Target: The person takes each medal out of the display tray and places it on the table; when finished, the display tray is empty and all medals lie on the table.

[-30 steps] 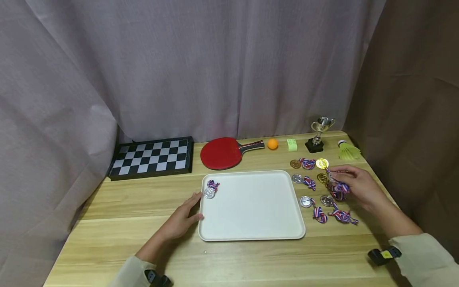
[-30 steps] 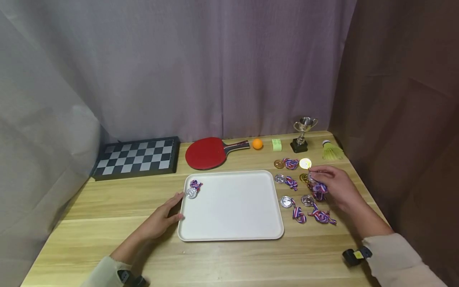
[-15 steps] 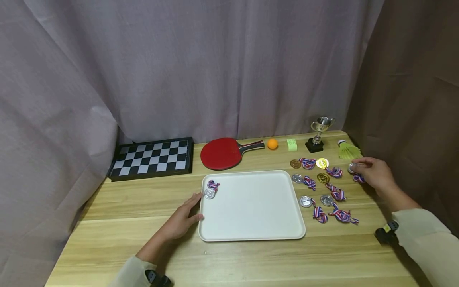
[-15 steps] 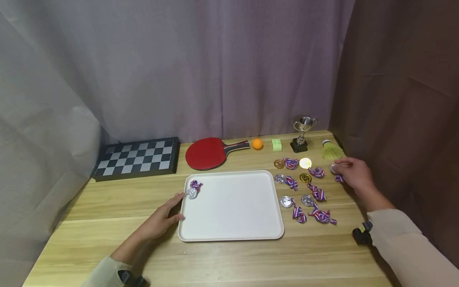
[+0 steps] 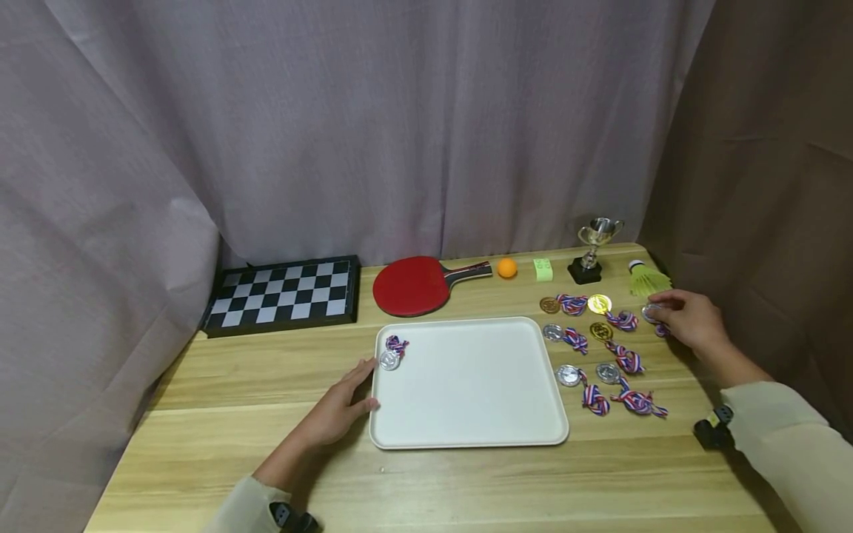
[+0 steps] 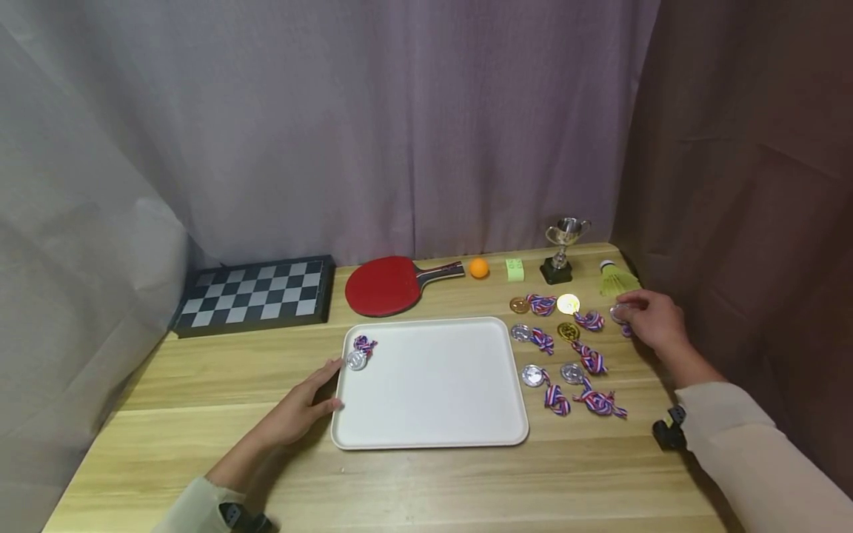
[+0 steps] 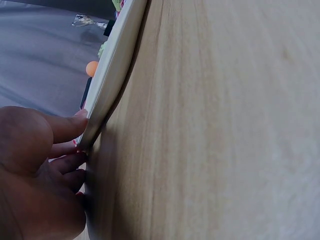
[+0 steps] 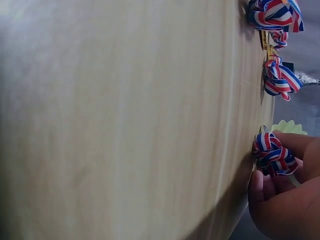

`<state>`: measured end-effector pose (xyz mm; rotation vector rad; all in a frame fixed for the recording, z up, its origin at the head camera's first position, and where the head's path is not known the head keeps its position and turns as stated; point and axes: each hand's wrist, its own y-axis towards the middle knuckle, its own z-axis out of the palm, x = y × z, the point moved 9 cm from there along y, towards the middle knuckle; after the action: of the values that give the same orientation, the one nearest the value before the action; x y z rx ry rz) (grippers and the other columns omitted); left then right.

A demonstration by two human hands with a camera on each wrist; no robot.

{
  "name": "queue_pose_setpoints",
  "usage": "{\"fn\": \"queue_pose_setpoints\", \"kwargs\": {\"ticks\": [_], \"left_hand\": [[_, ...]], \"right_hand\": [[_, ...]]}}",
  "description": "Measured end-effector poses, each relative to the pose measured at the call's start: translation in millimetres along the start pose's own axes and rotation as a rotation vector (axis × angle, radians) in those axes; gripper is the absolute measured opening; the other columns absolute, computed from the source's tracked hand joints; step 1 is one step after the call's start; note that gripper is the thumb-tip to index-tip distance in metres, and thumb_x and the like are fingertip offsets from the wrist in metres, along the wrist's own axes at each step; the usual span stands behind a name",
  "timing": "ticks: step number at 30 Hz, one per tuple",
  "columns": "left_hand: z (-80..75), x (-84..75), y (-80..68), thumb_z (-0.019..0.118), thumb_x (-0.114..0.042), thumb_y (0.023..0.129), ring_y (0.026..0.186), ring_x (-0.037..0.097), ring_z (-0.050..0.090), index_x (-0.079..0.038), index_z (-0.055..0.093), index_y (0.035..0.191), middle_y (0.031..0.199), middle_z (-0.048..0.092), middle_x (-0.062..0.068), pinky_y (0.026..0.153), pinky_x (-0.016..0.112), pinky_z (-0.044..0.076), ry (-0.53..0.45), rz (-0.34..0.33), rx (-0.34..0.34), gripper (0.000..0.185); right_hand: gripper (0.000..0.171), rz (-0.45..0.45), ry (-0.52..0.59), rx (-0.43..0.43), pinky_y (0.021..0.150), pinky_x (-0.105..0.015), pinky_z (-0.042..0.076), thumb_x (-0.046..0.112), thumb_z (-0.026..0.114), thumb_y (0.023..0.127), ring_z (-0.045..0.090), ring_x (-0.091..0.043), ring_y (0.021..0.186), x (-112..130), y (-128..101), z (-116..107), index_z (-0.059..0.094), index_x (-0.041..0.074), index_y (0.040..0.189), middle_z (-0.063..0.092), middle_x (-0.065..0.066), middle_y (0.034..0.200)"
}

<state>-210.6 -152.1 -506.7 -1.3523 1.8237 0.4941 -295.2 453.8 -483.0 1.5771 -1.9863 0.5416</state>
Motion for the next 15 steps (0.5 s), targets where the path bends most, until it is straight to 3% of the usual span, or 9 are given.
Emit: {"fn": "queue_pose_setpoints", "kwargs": {"ticks": [3,9,15], "left_hand": [[0.1,0.4,0.2,0.068,-0.014,0.1,0.158,0.033,0.017,-0.011,0.033,0.162,0.169,0.027,0.016,0.127,0.055,0.017,-0.004,0.001,0.0,0.072],[0.1,0.7,-0.1,0.068,-0.014,0.1,0.158,0.033,0.017,-0.01,0.033,0.162,0.168,0.027,0.016,0.127,0.055,0.017,0.006,0.006,0.003,0.072],[0.0,0.9,0.0,0.068,-0.015,0.1,0.158,0.033,0.018,-0.01,0.033,0.162,0.168,0.028,0.016,0.127,0.055,0.017,0.014,0.011,0.002,0.072]], "right_hand": [[0.036,-0.014,-0.014,-0.02,0.067,-0.026,0.043,0.025,0.067,0.101,0.059,-0.02,0.087,1.8,-1.0,-3.7,0.067,-0.005,0.122,0.067,-0.03,0.116],[0.036,-0.064,-0.024,-0.055,0.061,-0.021,0.044,0.026,0.067,0.101,0.049,0.011,0.072,15.3,-8.2,-15.3,0.069,-0.003,0.121,0.07,-0.029,0.116],[0.035,-0.118,-0.038,-0.072,0.064,-0.021,0.044,0.027,0.067,0.101,0.041,0.022,0.074,37.5,-18.1,-22.1,0.07,-0.001,0.123,0.07,-0.028,0.119]]}}
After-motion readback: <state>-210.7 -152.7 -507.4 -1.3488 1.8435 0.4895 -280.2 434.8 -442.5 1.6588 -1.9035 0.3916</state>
